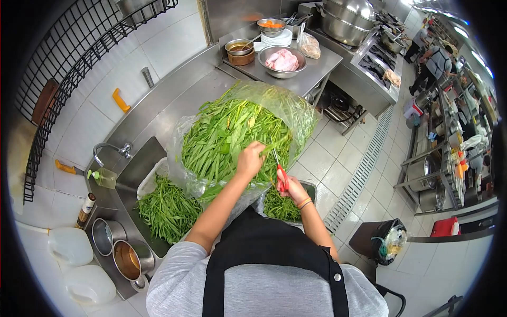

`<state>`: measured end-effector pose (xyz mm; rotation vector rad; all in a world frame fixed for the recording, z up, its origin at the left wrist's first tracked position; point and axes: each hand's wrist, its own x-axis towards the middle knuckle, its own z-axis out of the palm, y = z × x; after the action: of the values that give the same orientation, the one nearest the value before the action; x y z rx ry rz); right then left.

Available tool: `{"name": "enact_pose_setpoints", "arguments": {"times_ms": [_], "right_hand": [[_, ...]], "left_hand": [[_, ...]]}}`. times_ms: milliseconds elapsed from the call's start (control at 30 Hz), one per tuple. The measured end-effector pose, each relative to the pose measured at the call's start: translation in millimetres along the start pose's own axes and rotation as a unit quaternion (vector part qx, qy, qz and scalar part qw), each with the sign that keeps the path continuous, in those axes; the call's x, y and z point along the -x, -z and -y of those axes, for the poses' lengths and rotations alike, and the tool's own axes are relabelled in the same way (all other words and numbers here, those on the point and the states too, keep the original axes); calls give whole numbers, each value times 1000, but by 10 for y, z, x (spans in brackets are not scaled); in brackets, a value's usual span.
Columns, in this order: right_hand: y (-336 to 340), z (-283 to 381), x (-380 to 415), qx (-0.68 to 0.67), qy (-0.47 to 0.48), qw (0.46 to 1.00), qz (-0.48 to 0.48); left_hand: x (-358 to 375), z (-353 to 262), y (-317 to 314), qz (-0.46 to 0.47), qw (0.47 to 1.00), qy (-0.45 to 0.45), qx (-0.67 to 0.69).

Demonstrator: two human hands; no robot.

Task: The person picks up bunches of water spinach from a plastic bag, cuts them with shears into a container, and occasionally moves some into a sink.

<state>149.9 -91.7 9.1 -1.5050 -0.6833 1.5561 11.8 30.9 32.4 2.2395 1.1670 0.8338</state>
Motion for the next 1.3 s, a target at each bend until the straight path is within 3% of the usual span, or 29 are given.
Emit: {"name": "enact_pose_setpoints", "arguments": {"times_ms": [300, 367, 533, 633, 667, 733, 767, 800, 867, 933, 1000, 1067, 1133, 1200, 1300], "right_hand": [[-62, -377, 163, 1, 10, 1000, 26], [-57, -355, 169, -18, 4, 1000, 15], [-35, -346, -44, 3, 16, 1000, 2], [-73, -362, -192, 24, 128, 982, -139], [-87, -348, -245, 25, 129, 982, -138], [-95, -259, -343, 119, 202, 921, -312], [37, -488, -680, 148, 223, 902, -339], [45, -439, -730, 148, 222, 902, -339], [21, -279, -832, 237, 289, 854, -362], [1, -253, -918, 246, 274, 858, -359], [31, -247, -1001, 146, 243, 903, -323], [64, -305, -876, 136, 237, 912, -306], [130, -481, -683, 187, 352, 850, -343], [259, -659, -410, 133, 267, 897, -327], [592, -1251, -234, 117, 227, 912, -322]], "left_hand": [[449, 48, 84, 5, 1000, -15, 27], [440, 80, 96, -69, 997, 21, 27], [-55, 92, 258, -88, 984, 128, -91], [-235, 211, 324, -87, 967, 192, -142], [-245, 290, 336, -88, 960, 217, -152], [-200, 463, 331, -81, 961, 205, -166], [-153, 501, 329, -100, 965, 189, -149], [-106, 513, 324, -120, 968, 173, -134], [-28, 379, 432, -102, 972, 191, -96], [56, 339, 475, -103, 975, 199, 6], [187, 351, 430, -123, 974, 190, 21], [361, 298, 369, -120, 975, 174, 61], [518, 197, 367, -104, 976, 183, 49], [655, 225, 348, -114, 977, 170, 64], [778, 376, 289, -91, 980, 167, 57]]}}
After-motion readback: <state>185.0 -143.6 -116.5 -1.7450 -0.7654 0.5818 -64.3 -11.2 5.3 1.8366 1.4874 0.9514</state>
